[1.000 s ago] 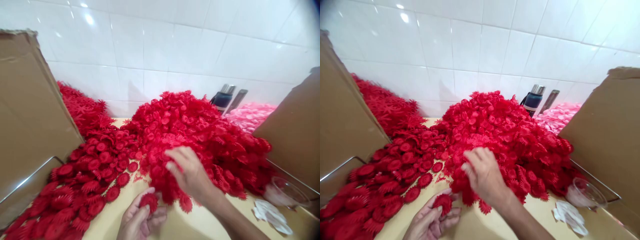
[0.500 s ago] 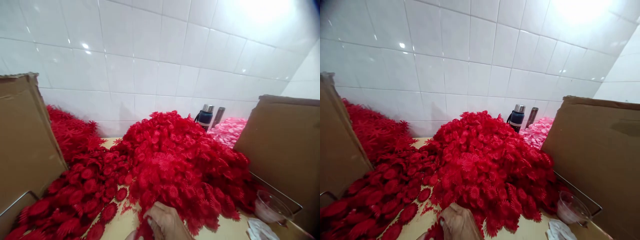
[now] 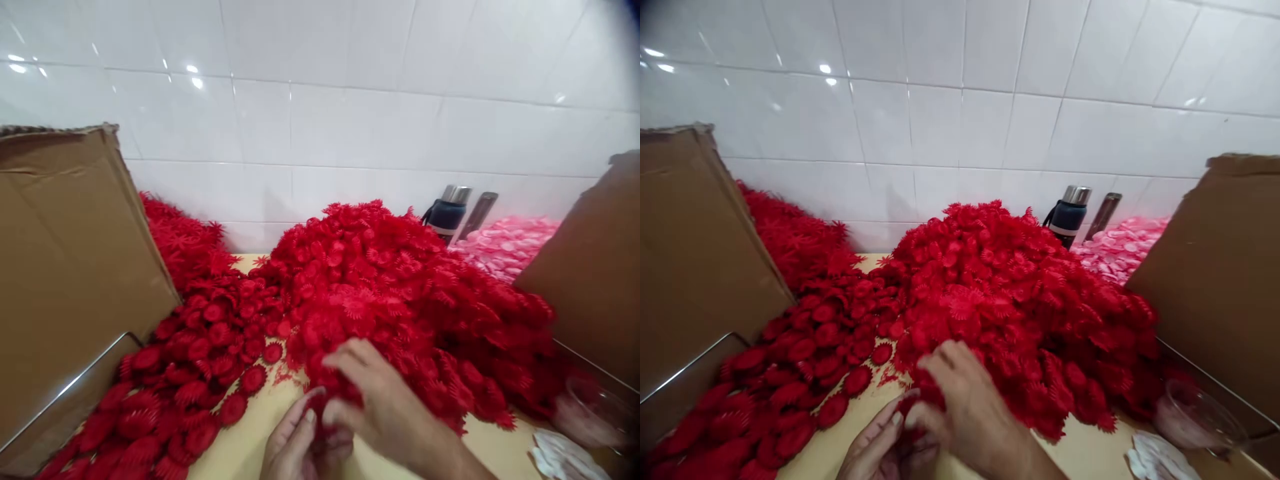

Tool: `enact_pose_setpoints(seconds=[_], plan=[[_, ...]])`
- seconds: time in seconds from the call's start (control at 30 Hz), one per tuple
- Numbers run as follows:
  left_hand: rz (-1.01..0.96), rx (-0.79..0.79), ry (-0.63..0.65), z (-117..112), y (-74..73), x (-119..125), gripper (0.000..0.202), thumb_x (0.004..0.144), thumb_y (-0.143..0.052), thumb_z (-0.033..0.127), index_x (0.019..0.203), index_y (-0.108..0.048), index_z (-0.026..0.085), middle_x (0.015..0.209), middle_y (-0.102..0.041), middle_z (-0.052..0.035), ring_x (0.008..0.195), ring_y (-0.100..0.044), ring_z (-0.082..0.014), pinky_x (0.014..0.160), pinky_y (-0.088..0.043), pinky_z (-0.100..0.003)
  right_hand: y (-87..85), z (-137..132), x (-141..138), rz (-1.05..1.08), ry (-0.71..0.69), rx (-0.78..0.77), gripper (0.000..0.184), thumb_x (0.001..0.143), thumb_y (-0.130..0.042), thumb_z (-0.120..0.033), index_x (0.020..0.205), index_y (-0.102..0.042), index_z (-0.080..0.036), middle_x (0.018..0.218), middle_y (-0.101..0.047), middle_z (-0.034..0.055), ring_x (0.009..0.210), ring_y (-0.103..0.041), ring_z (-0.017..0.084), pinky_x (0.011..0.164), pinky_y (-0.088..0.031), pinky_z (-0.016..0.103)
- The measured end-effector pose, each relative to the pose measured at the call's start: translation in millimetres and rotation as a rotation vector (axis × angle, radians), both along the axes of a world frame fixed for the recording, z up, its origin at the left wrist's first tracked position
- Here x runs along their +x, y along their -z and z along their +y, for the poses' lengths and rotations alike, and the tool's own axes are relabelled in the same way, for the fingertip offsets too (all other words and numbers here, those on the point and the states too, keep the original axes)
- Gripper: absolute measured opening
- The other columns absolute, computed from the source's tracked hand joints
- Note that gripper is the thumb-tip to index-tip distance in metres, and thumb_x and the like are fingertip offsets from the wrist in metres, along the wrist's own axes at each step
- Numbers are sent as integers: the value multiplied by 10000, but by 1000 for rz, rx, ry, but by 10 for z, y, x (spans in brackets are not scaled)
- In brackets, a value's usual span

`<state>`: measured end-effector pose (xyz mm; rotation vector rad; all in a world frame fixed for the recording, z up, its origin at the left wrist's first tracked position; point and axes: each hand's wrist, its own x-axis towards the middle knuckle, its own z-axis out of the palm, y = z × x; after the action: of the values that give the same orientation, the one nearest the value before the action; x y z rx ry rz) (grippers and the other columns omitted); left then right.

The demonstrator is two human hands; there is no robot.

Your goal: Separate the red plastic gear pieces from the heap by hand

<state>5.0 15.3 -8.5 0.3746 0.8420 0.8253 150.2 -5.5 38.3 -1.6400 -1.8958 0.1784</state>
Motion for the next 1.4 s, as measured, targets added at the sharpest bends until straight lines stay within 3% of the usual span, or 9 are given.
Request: enact_pose_setpoints(seconds=[0.1, 0.2, 0.5, 0.77, 0.9, 1.1, 1.2, 1.3, 1.4], plan=[[-12, 101, 36, -58, 58, 15, 251, 557, -791, 308, 681, -667, 128, 497, -601, -22, 533, -606, -167, 559, -494, -269, 169, -102, -261, 219, -121, -160, 98, 752, -590, -141, 824, -571, -205, 835, -529, 8, 764, -534, 134, 649, -454, 222], [-24, 181, 94, -117, 66, 16, 293, 598, -753, 388, 590, -645, 116, 508, -607, -52, 573, -613, -196, 582, -500, -304, 237, -95, -272, 377, -161, -216, 85, 799, -539, -135, 734, -551, -188, 781, -498, -8, 690, -516, 101, 580, -413, 190], [-9, 244, 140, -176, -63, -66, 194, 761, -635, 295, 765, -680, 106, 639, -661, -57, 626, -628, -172, 633, -513, -299, 266, -78, -123, 562, -228, -282, 18, 778, -602, -179, 783, -614, -166, 744, -544, -3, 702, -523, 109, 638, -426, 224], [85, 291, 134, -190, -26, -64, 99, 692, -686, 193, 755, -665, 120, 620, -662, -15, 577, -625, -146, 587, -520, -263, 329, -140, -250, 362, -75, -86, 191, 827, -447, -95, 850, -628, -150, 717, -597, 21, 631, -565, 106, 582, -450, 207], [98, 313, 74, -158, -29, -42, 76, 692, -659, 192, 677, -629, 124, 562, -636, 4, 552, -618, -139, 541, -519, -242, 360, -132, -316, 107, -41, 117, 233, 809, -406, -66, 898, -610, -135, 723, -608, 50, 606, -572, 131, 546, -462, 222], [194, 285, 66, -156, -66, -114, 105, 678, -656, 199, 656, -605, 109, 539, -647, -22, 486, -634, -160, 495, -529, -252, 152, 1, -45, -192, 124, 421, 343, 711, -371, 33, 903, -587, -152, 722, -600, 43, 652, -570, 133, 556, -466, 210], [212, 260, 93, -148, -61, -152, 106, 683, -655, 191, 710, -614, 97, 606, -677, -47, 535, -661, -171, 541, -542, -253, 36, 81, 263, -368, 281, 388, 434, 669, -385, 45, 988, -600, -155, 807, -598, 69, 761, -568, 176, 621, -465, 273], [176, 254, 98, -115, -57, -162, 146, 692, -642, 176, 811, -623, 93, 655, -682, -39, 552, -665, -158, 571, -545, -245, -16, 78, 453, -492, 400, 328, 360, 708, -461, -33, 992, -627, -178, 1001, -596, 107, 976, -525, 272, 790, -418, 421], [158, 226, 101, -105, -51, -153, 162, 698, -629, 152, 852, -622, 103, 673, -678, -22, 543, -661, -152, 561, -544, -245, -27, -20, 387, -436, 357, 304, 263, 780, -550, -195, 1033, -618, -192, 1114, -571, 110, 1074, -475, 302, 878, -349, 479]])
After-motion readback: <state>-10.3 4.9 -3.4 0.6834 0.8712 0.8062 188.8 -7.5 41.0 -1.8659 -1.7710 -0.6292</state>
